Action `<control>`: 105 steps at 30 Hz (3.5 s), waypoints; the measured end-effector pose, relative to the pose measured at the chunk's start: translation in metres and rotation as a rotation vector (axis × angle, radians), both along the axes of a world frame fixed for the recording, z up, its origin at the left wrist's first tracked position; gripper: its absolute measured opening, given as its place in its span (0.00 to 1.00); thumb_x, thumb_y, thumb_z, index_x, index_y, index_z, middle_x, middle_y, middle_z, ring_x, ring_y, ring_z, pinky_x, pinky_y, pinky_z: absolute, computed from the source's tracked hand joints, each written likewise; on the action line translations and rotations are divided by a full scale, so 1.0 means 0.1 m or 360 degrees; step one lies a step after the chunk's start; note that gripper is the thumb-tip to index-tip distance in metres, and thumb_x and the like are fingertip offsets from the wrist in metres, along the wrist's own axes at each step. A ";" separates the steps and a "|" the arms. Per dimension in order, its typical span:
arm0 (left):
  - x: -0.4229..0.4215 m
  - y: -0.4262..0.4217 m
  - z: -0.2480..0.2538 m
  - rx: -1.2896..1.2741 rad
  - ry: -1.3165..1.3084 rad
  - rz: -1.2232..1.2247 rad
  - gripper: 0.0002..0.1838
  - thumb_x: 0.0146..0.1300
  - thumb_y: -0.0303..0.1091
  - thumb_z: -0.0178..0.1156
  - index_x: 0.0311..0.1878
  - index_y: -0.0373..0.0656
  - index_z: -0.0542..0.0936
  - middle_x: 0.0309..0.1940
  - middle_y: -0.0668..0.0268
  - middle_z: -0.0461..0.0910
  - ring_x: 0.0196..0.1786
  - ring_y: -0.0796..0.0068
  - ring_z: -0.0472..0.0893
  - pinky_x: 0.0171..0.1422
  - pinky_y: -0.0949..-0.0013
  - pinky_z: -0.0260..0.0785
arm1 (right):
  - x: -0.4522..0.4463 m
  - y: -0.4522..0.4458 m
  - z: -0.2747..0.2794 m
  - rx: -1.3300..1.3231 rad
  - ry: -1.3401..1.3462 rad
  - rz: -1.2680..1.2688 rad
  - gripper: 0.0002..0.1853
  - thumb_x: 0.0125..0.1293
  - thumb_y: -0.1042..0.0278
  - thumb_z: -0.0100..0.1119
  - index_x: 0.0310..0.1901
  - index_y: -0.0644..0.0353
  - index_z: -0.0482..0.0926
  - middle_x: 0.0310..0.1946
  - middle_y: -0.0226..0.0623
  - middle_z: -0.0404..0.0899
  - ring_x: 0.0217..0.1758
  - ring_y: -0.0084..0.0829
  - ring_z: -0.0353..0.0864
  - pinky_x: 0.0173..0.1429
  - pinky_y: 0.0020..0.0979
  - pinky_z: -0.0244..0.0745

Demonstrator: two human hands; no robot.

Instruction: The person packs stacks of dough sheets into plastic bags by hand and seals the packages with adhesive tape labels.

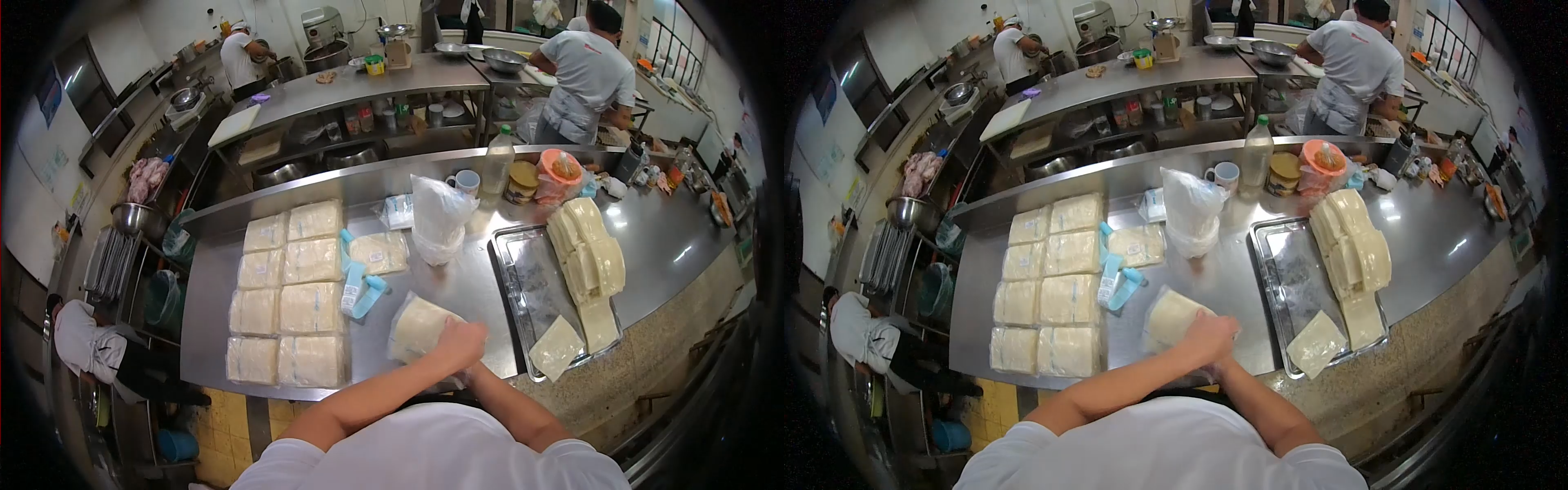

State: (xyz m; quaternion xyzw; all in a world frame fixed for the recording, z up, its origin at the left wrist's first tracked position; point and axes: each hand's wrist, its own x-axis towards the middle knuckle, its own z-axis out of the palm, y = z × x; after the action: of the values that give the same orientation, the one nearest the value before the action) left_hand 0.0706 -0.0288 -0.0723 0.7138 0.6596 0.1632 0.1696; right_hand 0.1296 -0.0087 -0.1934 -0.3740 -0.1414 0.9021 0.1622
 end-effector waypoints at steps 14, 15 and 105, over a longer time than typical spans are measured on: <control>-0.10 -0.24 0.25 -0.0043 -0.0771 0.0111 0.12 0.60 0.31 0.61 0.46 0.39 0.80 0.40 0.49 0.83 0.49 0.45 0.82 0.62 0.51 0.71 | 0.20 0.07 0.33 -0.0030 0.0234 -0.0056 0.39 0.74 0.37 0.50 0.75 0.58 0.62 0.72 0.45 0.68 0.74 0.47 0.68 0.77 0.52 0.62; -0.20 -0.27 0.32 0.0312 -0.0765 0.0200 0.14 0.60 0.31 0.63 0.49 0.38 0.80 0.44 0.47 0.82 0.53 0.46 0.80 0.63 0.50 0.71 | 0.23 0.08 0.39 -0.0031 0.0266 -0.0056 0.40 0.74 0.37 0.50 0.76 0.58 0.61 0.73 0.45 0.68 0.75 0.48 0.68 0.77 0.52 0.62; -0.76 -1.22 -0.20 -0.0788 -0.0248 0.0305 0.21 0.70 0.48 0.57 0.57 0.45 0.84 0.51 0.49 0.85 0.55 0.46 0.83 0.61 0.50 0.74 | 1.08 -0.08 0.96 0.2574 -0.1191 0.1229 0.29 0.67 0.50 0.64 0.62 0.63 0.79 0.65 0.53 0.76 0.69 0.54 0.73 0.71 0.45 0.70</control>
State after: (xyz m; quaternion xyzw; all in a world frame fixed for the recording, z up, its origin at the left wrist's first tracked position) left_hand -0.0056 -0.1507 -0.0928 0.5703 0.7288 0.0667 0.3730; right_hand 0.2378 -0.0162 -0.0976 -0.3400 -0.8743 0.3464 0.0076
